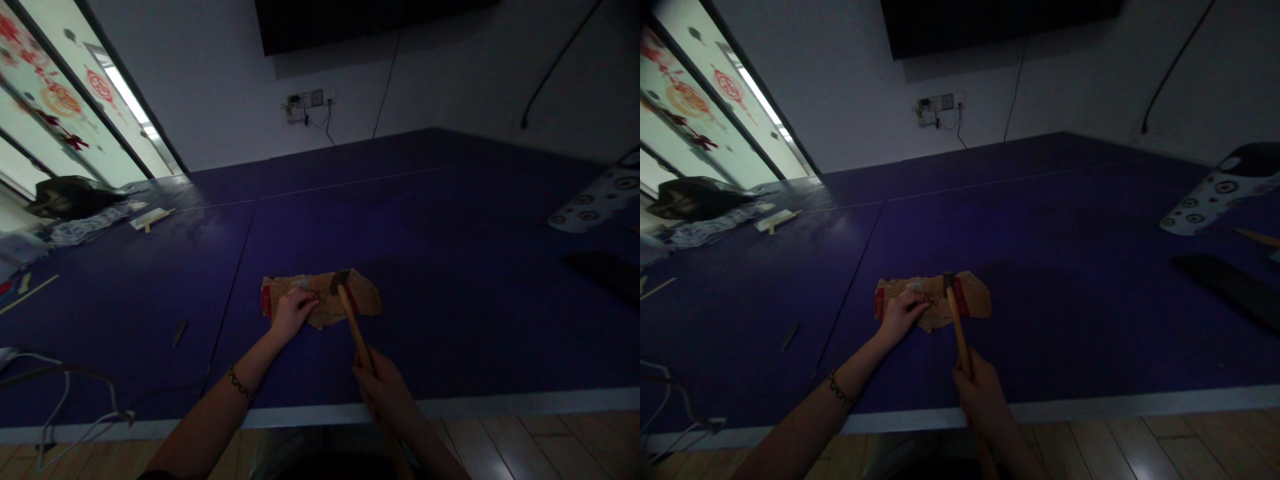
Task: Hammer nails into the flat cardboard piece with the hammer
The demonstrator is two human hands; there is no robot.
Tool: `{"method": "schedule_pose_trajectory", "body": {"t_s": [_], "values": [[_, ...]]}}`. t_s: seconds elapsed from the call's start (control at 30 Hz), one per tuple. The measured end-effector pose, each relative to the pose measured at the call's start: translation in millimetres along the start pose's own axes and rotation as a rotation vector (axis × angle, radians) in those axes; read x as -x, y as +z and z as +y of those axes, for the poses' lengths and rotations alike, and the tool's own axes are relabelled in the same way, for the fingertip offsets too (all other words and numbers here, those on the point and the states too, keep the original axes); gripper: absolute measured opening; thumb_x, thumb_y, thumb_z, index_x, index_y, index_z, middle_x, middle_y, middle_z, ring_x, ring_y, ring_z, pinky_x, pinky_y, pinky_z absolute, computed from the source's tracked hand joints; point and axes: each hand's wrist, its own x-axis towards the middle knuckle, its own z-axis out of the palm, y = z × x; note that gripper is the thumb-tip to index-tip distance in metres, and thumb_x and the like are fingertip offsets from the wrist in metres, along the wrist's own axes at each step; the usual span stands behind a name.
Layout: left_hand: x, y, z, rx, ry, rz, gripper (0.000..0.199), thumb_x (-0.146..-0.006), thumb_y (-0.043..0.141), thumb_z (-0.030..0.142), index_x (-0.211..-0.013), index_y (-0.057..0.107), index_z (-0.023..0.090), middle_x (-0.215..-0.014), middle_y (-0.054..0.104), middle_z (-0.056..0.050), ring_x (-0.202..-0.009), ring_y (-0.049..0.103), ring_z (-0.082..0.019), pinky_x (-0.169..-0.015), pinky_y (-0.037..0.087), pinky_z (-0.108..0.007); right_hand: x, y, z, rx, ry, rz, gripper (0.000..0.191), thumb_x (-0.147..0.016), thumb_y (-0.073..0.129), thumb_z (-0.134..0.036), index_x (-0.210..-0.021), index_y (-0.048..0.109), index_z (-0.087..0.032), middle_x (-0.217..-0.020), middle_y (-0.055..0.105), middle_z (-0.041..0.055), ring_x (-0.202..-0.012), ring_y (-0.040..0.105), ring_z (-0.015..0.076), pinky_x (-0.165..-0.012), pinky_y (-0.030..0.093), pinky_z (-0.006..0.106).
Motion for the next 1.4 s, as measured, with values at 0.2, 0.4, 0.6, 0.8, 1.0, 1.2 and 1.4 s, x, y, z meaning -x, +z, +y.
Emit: {"method": "schedule_pose_trajectory", "body": {"t_s": [0.2,0.4,0.6,0.8,1.0,1.2,1.4], "values": [[-0.4,0.7,0.7,0.003,-0.009,-0.003,0.011,-0.076,0.060,0.023,-0.071,0.065,0.016,-0.074,0.066,-0.004,-0.072,0.060,-0.016,-0.070,0.048,-0.027,-0.9,0.4,2.1,-0.004,-0.002,-0.001,0.006,-0.070,0.045,-0.027,-0.068,0.044,-0.022,-0.040,0.036,-0.0095,-0.035,0.037,0.0098,-0.038,0.031,0.022],[-1.0,-0.2,1.8,-0.010,0.036,-0.056,0.011,-0.076,0.059,0.023,-0.071,0.065,0.015,-0.071,0.065,-0.004,-0.072,0.060,-0.016,-0.071,0.047,-0.027,0.5,-0.4,-0.4,-0.007,-0.001,-0.016,0.008,-0.069,0.045,-0.029,-0.068,0.043,-0.022,-0.040,0.034,-0.0099,-0.034,0.035,0.0092,-0.038,0.029,0.022],[-1.2,-0.3,0.0,-0.039,0.016,-0.018,0.012,-0.079,0.056,0.023,-0.074,0.065,0.016,-0.075,0.065,-0.005,-0.074,0.059,-0.016,-0.072,0.047,-0.028,-0.4,0.7,0.5,-0.021,0.003,-0.009,0.009,-0.069,0.045,-0.030,-0.068,0.042,-0.022,-0.040,0.033,-0.0102,-0.033,0.034,0.0093,-0.036,0.028,0.022],[-0.7,-1.2,-0.1,-0.013,0.040,-0.052,0.014,-0.079,0.055,0.025,-0.075,0.066,0.016,-0.073,0.066,-0.005,-0.074,0.060,-0.017,-0.072,0.048,-0.029,0.4,-0.4,0.5,0.007,-0.018,-0.006,0.008,-0.071,0.044,-0.030,-0.067,0.043,-0.022,-0.040,0.034,-0.0096,-0.033,0.035,0.0093,-0.036,0.028,0.022],[-0.4,-0.9,-1.9,-0.012,0.063,-0.039,0.016,-0.080,0.055,0.025,-0.076,0.067,0.016,-0.071,0.066,-0.005,-0.073,0.060,-0.017,-0.071,0.048,-0.029,0.1,-1.0,0.2,0.020,-0.017,-0.003,0.008,-0.070,0.045,-0.029,-0.067,0.043,-0.022,-0.040,0.035,-0.0095,-0.034,0.035,0.0091,-0.037,0.028,0.022],[-1.2,0.9,-5.9,-0.026,0.079,-0.056,0.016,-0.080,0.054,0.025,-0.074,0.067,0.016,-0.072,0.065,-0.005,-0.074,0.060,-0.017,-0.072,0.048,-0.029,-1.3,-1.6,3.7,0.009,-0.008,-0.008,0.008,-0.070,0.046,-0.028,-0.068,0.044,-0.021,-0.040,0.036,-0.0094,-0.034,0.037,0.0094,-0.036,0.030,0.021],[-1.2,1.1,-4.0,-0.020,0.103,-0.076,0.017,-0.081,0.053,0.023,-0.075,0.067,0.017,-0.070,0.065,-0.005,-0.075,0.059,-0.016,-0.072,0.047,-0.028,-3.5,-3.5,7.2,-0.058,0.016,-0.027,0.013,-0.071,0.047,-0.033,-0.069,0.042,-0.021,-0.039,0.034,-0.0109,-0.029,0.032,0.0074,-0.032,0.026,0.020]]}}
